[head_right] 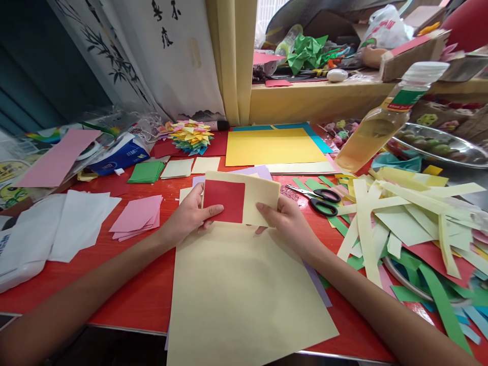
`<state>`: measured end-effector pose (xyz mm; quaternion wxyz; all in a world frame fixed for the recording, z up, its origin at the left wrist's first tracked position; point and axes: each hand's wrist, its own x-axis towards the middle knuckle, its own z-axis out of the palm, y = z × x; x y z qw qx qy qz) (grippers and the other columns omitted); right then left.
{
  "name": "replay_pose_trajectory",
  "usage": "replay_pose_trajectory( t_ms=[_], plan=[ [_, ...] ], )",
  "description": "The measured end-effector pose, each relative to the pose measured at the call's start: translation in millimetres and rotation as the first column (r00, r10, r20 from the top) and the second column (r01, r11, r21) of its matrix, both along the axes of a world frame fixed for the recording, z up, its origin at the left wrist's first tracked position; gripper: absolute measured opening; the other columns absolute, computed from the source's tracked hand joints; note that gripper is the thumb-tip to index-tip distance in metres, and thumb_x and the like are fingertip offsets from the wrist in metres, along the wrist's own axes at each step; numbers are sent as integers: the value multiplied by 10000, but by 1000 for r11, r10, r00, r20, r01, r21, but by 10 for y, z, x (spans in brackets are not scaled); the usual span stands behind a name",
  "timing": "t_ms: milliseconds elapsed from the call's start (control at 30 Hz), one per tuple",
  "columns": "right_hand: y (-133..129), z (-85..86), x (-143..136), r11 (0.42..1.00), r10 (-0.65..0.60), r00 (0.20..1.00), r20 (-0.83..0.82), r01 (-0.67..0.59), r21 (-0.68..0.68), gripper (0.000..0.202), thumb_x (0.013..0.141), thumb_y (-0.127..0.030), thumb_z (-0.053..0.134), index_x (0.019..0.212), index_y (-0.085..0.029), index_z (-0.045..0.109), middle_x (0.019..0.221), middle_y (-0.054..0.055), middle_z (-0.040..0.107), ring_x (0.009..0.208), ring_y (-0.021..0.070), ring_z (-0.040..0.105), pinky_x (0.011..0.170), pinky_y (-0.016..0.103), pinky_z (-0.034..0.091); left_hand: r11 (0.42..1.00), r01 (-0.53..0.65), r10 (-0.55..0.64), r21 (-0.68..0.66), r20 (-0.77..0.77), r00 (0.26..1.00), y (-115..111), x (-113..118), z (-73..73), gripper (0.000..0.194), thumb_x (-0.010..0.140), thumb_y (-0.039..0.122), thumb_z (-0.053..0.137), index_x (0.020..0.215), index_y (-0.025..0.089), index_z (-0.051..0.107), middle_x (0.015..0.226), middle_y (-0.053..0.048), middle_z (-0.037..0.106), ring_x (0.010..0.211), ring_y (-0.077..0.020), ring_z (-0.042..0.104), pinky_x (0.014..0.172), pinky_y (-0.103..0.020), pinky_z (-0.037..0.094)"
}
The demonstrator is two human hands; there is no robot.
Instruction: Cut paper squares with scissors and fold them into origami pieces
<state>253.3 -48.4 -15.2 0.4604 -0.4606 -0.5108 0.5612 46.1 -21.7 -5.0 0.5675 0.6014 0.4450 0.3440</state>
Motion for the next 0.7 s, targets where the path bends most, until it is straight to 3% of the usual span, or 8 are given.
replay_pose_trajectory(
  t_ms=[133, 300, 533, 700],
  plan=[
    [0, 30, 19, 998, 9, 1000, 18, -10, 61, 253, 796, -314, 579, 1039, -257, 621, 975, 29, 637, 672, 148, 589, 505, 283, 547, 999, 16, -15, 49, -23, 1000, 49, -38, 47, 395, 699, 367, 671, 975, 204, 440, 580, 77, 481, 384, -28, 367, 356, -162, 277],
    [0, 60, 52, 992, 49, 996, 71, -57, 111, 171, 801, -316, 577, 926, -233, 659, 917, 29, 649, 679, 151, 606, 522, 274, 541, 998, 37, -39, 54, 42, 998, 85, -68, 57, 441, 650, 352, 716, 1023, 184, 549, 771, -3, 627, 615, -108, 561, 535, -211, 434],
    [15, 58, 70, 995, 21, 994, 105, -31, 93, 203, 793, -332, 584, 965, -257, 662, 970, 26, 674, 859, 218, 633, 682, 330, 524, 997, 32, -16, -72, 220, 975, 88, -50, -76, 371, 629, 286, 735, 956, 159, 612, 980, -51, 680, 883, -206, 633, 741, -309, 517],
    [52, 15, 90, 998, 58, 998, 23, -57, -21, 297, 762, -310, 613, 1054, -257, 636, 1046, 44, 666, 923, 252, 628, 714, 362, 525, 994, -26, 40, -107, 129, 991, 108, -48, -141, 344, 636, 281, 723, 943, 151, 638, 984, -63, 689, 833, -205, 650, 700, -305, 524]
  ],
)
